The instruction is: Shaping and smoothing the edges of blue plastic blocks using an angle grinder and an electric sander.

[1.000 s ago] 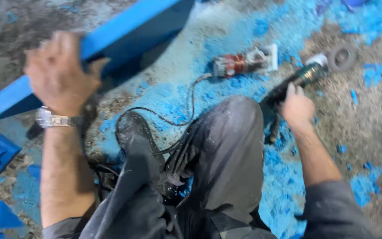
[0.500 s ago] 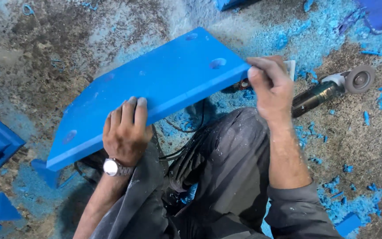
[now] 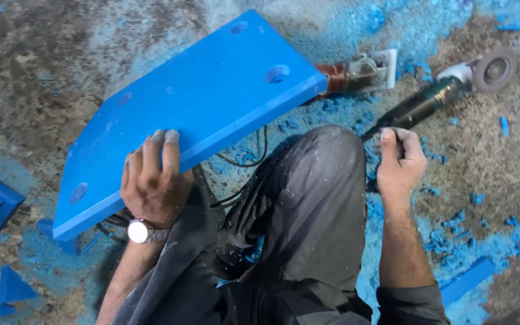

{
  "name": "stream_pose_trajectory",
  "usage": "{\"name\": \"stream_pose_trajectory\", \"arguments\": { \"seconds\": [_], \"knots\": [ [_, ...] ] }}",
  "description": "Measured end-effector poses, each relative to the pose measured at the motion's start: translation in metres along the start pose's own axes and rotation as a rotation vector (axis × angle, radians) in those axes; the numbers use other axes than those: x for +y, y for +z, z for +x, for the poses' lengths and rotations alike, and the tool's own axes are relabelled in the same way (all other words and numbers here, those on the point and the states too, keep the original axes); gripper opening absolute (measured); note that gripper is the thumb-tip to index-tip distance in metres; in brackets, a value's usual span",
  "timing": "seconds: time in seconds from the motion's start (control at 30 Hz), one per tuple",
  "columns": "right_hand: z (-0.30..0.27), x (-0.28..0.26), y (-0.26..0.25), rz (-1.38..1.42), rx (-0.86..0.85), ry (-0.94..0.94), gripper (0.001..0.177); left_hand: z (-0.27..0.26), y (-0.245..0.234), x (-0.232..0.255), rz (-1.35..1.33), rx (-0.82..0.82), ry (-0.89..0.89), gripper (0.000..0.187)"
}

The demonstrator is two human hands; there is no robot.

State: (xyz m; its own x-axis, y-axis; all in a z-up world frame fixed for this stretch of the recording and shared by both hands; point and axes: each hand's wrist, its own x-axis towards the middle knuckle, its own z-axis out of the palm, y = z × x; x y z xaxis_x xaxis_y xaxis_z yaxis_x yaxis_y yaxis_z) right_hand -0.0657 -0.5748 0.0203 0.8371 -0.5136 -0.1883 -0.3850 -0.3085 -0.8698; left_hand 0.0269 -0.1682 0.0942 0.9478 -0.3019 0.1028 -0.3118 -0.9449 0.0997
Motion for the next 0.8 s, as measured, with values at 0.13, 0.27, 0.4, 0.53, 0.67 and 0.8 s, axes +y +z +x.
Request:
{"name": "stream_pose_trajectory", "arguments": {
  "seconds": [0.13, 0.27, 0.4, 0.53, 0.67, 0.8],
  "knots": [
    [-0.021, 0.097, -0.059, -0.830, -0.016, -0.062, 0.032, -0.001, 0.001, 0.002, -0.015, -0.071, -0.011, 0.046],
    [-0.036, 0.159, -0.073, -1.188, -0.080, 0.076, 0.053, -0.007, 0.009, 0.006, -0.033, -0.151, 0.004, 0.059],
    [-0.037, 0.162, -0.075, -0.956, -0.149, -0.002, 0.045, -0.013, 0.016, 0.005, -0.072, -0.254, 0.023, 0.075],
    [-0.013, 0.051, -0.050, -0.557, 0.001, 0.047, 0.028, -0.016, 0.020, 0.002, -0.105, -0.304, 0.036, 0.089],
    [0.037, -0.032, -0.023, -0.441, -0.227, -0.279, 0.032, -0.021, 0.025, -0.001, -0.096, -0.292, 0.059, 0.091],
    [0.085, -0.080, 0.002, -0.591, -0.491, -0.662, 0.042, -0.018, 0.021, -0.002, -0.109, -0.285, 0.072, 0.092]
  ]
}}
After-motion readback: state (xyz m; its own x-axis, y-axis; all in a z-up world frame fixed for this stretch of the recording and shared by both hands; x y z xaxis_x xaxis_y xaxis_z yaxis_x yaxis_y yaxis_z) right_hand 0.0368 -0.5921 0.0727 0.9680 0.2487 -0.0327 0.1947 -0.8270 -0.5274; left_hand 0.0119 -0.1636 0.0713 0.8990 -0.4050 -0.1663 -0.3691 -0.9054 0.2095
